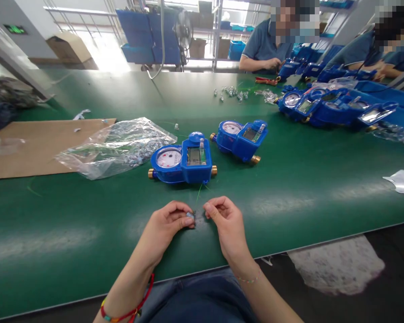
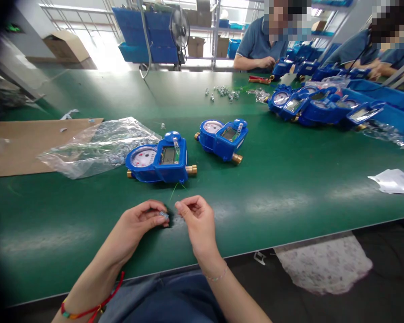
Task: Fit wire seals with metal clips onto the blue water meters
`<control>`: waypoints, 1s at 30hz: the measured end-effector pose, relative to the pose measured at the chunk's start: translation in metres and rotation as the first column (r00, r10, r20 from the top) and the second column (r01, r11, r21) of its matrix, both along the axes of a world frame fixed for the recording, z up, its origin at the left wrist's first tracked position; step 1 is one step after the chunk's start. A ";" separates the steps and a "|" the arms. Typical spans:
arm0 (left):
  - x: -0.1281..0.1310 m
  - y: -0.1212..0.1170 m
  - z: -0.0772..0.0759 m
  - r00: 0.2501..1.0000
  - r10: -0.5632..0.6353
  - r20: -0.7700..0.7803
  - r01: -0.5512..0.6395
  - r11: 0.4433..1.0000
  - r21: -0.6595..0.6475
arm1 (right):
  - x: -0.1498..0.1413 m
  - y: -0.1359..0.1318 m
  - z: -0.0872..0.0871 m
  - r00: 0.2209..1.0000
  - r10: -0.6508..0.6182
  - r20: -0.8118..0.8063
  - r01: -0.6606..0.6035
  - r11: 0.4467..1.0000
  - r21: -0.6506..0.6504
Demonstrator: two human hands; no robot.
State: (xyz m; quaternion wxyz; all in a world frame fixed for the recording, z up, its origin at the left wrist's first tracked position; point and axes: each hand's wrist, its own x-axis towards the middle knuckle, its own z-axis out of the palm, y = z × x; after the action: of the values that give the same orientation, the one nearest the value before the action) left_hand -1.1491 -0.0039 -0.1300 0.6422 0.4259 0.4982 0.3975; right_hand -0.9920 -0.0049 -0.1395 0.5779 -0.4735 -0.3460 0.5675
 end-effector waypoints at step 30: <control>0.024 0.005 0.017 0.999 -0.054 0.000 0.054 0.998 0.029 | 0.014 0.012 0.015 0.852 0.452 -0.265 -0.493 0.863 -0.112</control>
State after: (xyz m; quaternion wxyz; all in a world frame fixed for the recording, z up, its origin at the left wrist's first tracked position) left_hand -1.1253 0.0011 -0.1133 0.6465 0.4485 0.4805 0.3873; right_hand -0.9784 0.0072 -0.1247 0.4122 -0.3537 -0.3315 0.7714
